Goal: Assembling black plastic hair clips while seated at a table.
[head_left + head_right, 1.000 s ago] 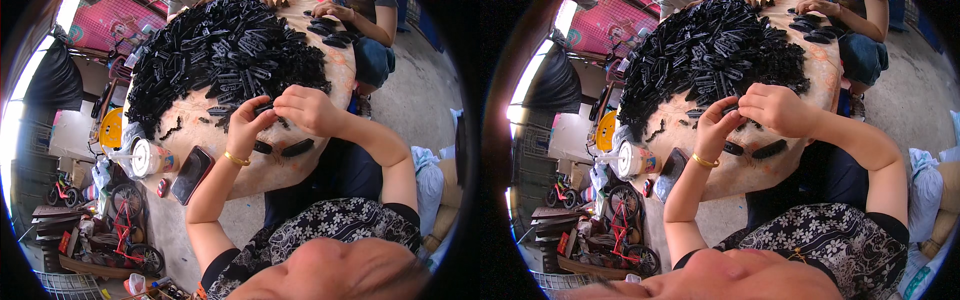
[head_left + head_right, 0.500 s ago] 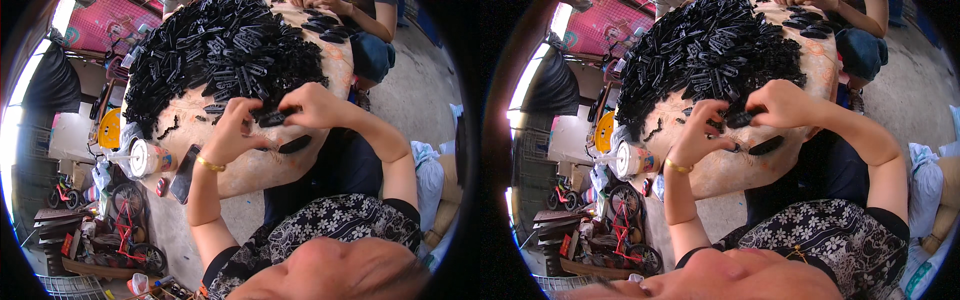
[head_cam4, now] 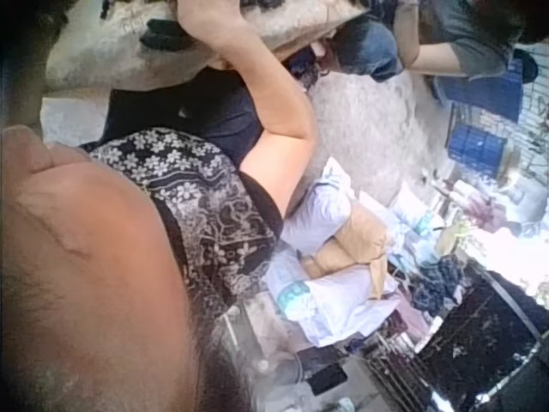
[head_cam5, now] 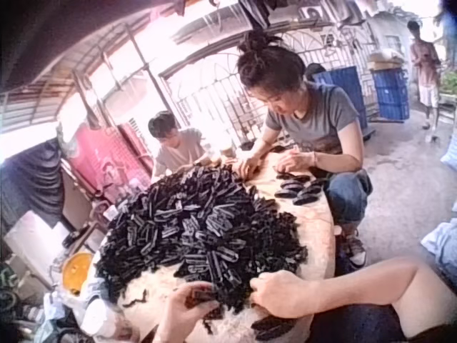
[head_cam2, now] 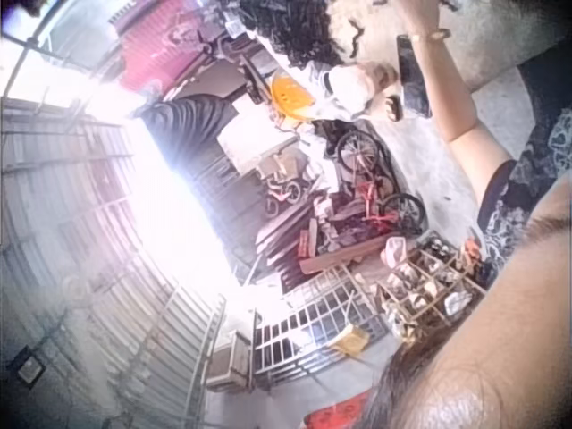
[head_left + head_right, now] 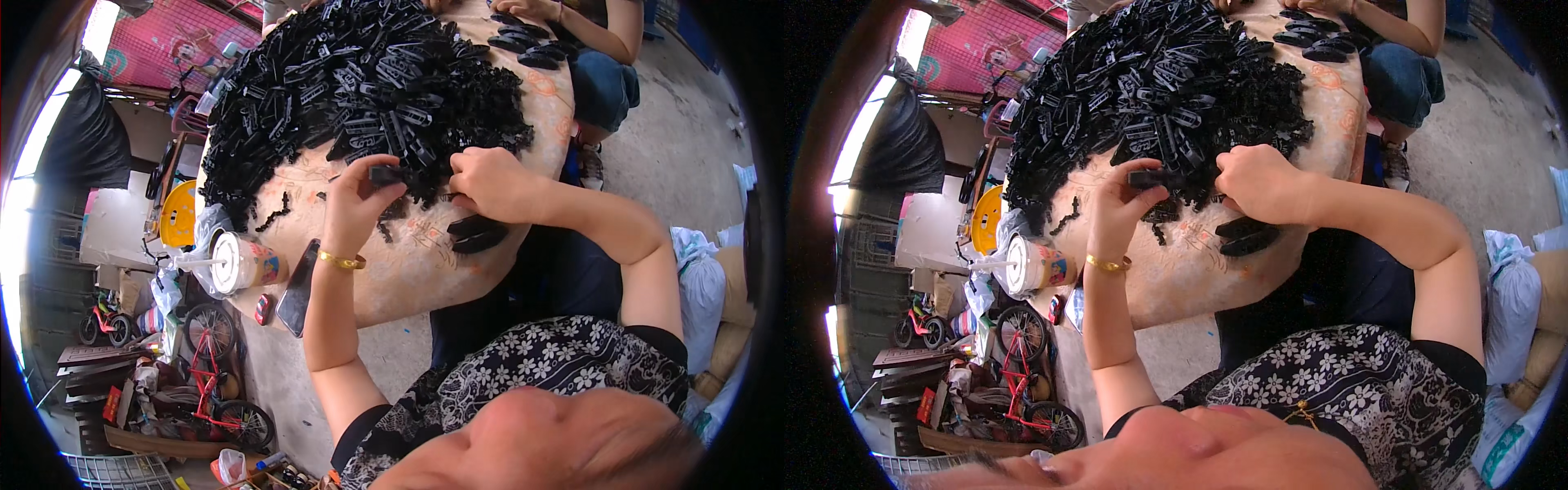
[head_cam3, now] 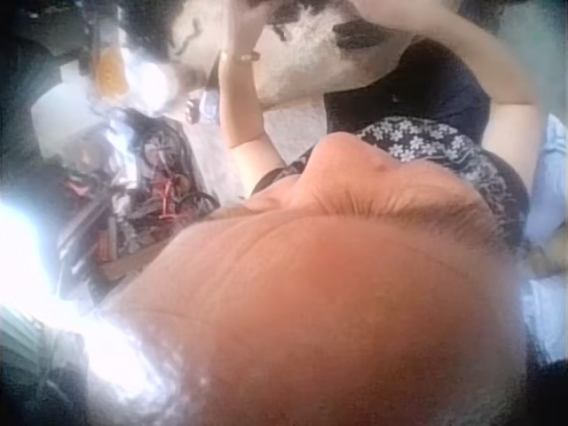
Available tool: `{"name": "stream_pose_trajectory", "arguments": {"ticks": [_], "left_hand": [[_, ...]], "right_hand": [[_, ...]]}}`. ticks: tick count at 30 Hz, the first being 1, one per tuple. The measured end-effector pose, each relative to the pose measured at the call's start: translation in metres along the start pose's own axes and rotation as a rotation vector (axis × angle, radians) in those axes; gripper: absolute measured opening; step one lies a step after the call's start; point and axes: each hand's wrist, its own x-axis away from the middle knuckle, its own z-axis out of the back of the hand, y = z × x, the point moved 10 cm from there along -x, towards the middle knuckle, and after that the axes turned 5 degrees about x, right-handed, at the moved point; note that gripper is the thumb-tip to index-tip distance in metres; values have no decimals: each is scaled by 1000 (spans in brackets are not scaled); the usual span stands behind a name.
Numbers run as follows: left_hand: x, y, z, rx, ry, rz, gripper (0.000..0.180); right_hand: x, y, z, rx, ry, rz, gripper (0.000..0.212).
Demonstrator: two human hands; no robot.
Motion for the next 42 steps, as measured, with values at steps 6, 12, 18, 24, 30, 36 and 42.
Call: {"name": "stream_pose_trajectory", "arguments": {"ticks": [6,12,18,24,30,36,42], "left_hand": [[-3,-41,-13,418,0,196,35],[0,-40,-27,484,-2,184,34],[4,-35,-43,471,-61,152,32],[6,-35,-45,467,-60,165,35],[8,-33,-47,656,-71,219,38],[9,-6,-38,356,-39,-26,37],[27,29,-48,-240,86,-344,37]], "right_hand": [[3,12,44,-143,332,-40,9],[10,16,77,-403,573,-7,11],[9,2,69,-412,620,90,12],[10,-13,65,-207,560,196,13],[14,-30,70,-40,515,295,21],[6,-6,69,-341,477,55,20],[0,15,43,-500,262,-23,29]]}}
